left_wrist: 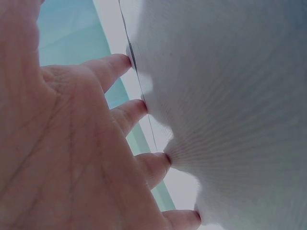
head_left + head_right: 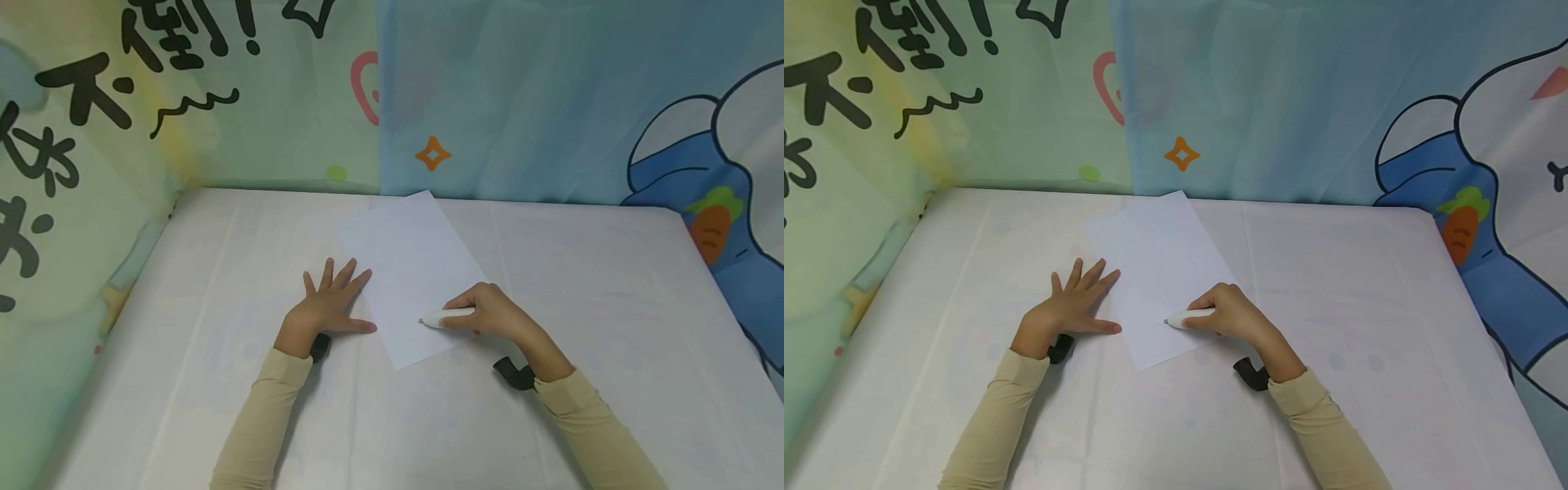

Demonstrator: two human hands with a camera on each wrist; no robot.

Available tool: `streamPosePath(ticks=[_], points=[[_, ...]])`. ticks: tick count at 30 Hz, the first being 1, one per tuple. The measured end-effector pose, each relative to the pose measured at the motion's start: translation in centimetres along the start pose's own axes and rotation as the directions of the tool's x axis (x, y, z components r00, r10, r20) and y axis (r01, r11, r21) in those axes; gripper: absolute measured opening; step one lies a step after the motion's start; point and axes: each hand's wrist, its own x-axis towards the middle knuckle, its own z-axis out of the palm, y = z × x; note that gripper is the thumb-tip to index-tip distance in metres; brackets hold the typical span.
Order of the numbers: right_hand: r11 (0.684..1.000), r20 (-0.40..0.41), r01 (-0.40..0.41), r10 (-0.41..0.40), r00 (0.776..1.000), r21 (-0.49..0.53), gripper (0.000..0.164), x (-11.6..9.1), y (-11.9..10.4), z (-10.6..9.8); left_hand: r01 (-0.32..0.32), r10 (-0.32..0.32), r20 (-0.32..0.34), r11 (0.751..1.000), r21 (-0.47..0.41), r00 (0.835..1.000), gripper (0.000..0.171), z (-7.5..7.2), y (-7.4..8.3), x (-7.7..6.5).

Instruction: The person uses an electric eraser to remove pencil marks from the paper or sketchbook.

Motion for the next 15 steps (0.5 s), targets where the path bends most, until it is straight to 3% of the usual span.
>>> streamPosePath(ticks=[15], points=[[1.0, -0.012, 0.002, -0.002, 1.0, 0.005, 0.034, -0.25, 0.32, -0.35, 0.004, -0.004, 0.01, 1.0, 0.008, 1.0, 0.1, -0.12, 0.2, -0.1]])
